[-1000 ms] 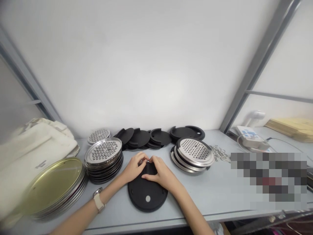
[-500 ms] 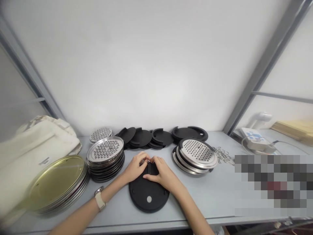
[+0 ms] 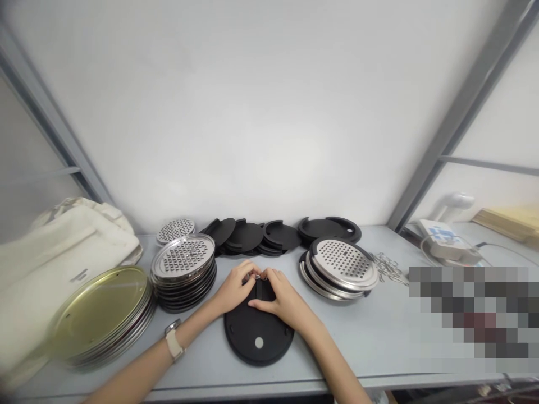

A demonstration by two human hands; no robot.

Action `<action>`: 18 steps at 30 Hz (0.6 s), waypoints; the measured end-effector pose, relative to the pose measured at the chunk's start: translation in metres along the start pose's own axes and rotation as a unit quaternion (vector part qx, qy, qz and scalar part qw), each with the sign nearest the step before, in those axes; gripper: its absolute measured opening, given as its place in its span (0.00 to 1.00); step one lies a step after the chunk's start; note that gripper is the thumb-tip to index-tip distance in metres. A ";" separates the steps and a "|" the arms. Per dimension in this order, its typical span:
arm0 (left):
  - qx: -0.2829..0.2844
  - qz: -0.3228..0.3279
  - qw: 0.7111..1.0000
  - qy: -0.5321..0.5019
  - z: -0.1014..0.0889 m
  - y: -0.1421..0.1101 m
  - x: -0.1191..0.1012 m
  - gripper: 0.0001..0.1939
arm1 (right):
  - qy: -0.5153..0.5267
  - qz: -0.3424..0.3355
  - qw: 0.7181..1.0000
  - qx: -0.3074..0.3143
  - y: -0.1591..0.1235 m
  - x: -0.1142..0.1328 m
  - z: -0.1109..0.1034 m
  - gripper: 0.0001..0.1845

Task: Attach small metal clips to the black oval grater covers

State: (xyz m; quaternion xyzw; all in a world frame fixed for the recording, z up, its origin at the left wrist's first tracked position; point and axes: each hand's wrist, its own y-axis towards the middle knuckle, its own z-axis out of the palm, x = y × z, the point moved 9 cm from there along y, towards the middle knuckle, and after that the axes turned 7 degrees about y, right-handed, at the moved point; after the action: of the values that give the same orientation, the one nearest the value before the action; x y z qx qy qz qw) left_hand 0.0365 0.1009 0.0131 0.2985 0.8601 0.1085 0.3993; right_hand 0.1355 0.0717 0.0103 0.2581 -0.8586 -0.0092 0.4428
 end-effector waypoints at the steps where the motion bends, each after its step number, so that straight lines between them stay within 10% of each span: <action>1: 0.001 0.000 1.000 0.001 0.000 0.000 0.000 0.10 | 0.000 0.000 1.000 0.000 0.000 0.000 0.000 0.21; 18: 0.003 -0.002 1.000 0.006 -0.001 0.000 -0.001 0.09 | -0.010 0.004 1.000 0.005 0.000 0.005 -0.002 0.21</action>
State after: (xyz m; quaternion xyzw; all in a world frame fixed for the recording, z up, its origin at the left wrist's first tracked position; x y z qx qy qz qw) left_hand 0.0368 0.1005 0.0144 0.2973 0.8635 0.1071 0.3932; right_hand 0.1349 0.0699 0.0149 0.2569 -0.8640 -0.0058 0.4329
